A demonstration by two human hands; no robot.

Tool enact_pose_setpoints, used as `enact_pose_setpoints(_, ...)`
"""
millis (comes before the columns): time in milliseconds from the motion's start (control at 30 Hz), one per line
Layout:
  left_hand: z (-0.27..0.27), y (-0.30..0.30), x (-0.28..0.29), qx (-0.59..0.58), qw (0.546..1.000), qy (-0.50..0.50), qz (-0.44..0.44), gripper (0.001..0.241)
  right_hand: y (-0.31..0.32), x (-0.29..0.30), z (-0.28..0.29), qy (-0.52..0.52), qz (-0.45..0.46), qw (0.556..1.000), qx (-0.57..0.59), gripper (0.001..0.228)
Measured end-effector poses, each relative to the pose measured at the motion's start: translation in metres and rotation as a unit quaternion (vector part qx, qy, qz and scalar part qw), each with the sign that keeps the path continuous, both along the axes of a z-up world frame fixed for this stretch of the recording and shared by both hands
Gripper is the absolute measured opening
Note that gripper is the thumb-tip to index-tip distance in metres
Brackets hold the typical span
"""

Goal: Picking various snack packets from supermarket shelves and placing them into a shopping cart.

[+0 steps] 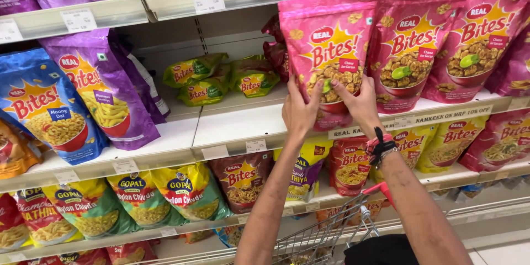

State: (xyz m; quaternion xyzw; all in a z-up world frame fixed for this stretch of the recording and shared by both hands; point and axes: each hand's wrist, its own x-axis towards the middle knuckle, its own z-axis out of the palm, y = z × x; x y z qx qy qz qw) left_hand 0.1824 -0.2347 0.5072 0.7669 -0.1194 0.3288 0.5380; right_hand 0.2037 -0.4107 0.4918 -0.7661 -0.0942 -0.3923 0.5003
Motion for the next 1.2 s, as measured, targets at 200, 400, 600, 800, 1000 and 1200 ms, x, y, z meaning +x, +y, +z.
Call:
enact_pose_setpoints(200, -0.009, 0.021, -0.064, -0.058, 0.994, -0.069, -0.059, 0.068, 0.039, -0.093, 0.025, 0.0, 0.137, 0.985, 0.107, 0.071)
enact_pose_setpoints(400, -0.086, 0.052, -0.143, -0.037, 0.991, -0.11, -0.06, 0.061, 0.059, -0.168, -0.054, 0.002, 0.235, 0.96, 0.154, 0.074)
enact_pose_setpoints(600, -0.208, 0.081, -0.211, -0.089, 0.993, 0.017, -0.076, 0.063, 0.075, -0.212, -0.19, 0.164, 0.243, 0.941, 0.17, 0.07)
enact_pose_setpoints(800, -0.332, 0.121, -0.262, -0.066, 0.978, 0.192, -0.046, 0.07, 0.091, -0.243, -0.323, 0.323, 0.273, 0.896, 0.136, 0.059)
enact_pose_setpoints(1000, -0.44, 0.147, -0.291, 0.027, 0.955, 0.29, 0.05, 0.05, 0.105, -0.265, -0.434, 0.424, 0.327, 0.841, 0.074, 0.038)
enact_pose_setpoints(1200, -0.538, 0.175, -0.3, 0.067, 0.92, 0.372, 0.098, 0.03, 0.107, -0.279, -0.529, 0.46, 0.304, 0.834, -0.01, 0.045)
